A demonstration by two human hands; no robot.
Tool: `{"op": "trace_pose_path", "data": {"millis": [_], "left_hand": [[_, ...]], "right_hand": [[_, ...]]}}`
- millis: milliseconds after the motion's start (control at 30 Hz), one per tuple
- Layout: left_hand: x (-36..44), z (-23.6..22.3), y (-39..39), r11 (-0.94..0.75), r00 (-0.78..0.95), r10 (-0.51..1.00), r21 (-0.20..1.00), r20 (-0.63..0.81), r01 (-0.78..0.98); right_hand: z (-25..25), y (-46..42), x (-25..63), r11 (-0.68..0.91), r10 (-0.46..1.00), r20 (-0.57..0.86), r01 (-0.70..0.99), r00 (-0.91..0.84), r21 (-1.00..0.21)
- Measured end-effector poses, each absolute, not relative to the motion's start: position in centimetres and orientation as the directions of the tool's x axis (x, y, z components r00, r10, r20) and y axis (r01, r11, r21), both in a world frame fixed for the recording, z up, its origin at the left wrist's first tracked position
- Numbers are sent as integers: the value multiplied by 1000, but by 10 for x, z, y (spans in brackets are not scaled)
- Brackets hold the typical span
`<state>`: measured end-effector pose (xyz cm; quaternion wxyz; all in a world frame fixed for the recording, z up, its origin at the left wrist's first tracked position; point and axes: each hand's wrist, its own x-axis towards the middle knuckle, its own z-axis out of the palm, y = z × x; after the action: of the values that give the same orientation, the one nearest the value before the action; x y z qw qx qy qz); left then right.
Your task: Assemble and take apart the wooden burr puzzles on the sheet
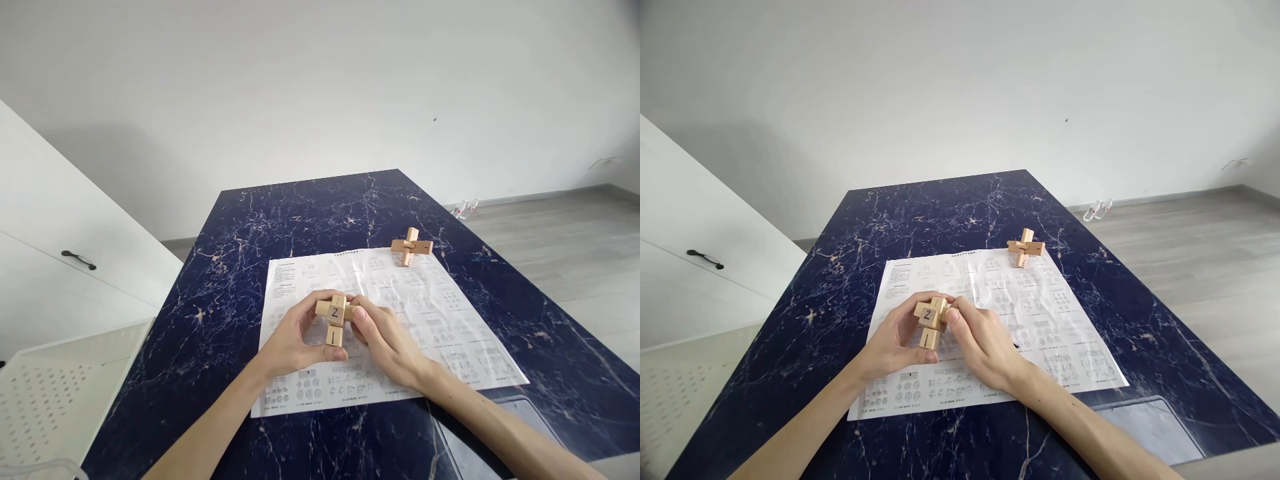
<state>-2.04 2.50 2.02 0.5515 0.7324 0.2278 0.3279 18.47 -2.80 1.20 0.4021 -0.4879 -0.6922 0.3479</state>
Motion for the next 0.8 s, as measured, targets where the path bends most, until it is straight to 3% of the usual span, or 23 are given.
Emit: {"op": "trace_pose_path", "data": {"millis": [167,333,400,600,800], "left_hand": [[-20,19,26,-284,676,704,959,218,-15],[-21,20,27,-155,699,698,986,156,-65],[-21,20,27,-129,704,693,988,153,-88],[-20,14,28,-120,708,682,983,183,-139],[-20,16,25,-260,643,732,965,225,-41]], "right_hand": [[8,-30,182,289,954,224,413,-199,-864],[2,-30,181,398,910,384,598,-158,-696],[1,-29,182,402,906,395,609,-154,-684],[6,-29,180,292,956,236,454,-176,-842],[8,-30,172,-81,972,-97,84,-215,-993]]}}
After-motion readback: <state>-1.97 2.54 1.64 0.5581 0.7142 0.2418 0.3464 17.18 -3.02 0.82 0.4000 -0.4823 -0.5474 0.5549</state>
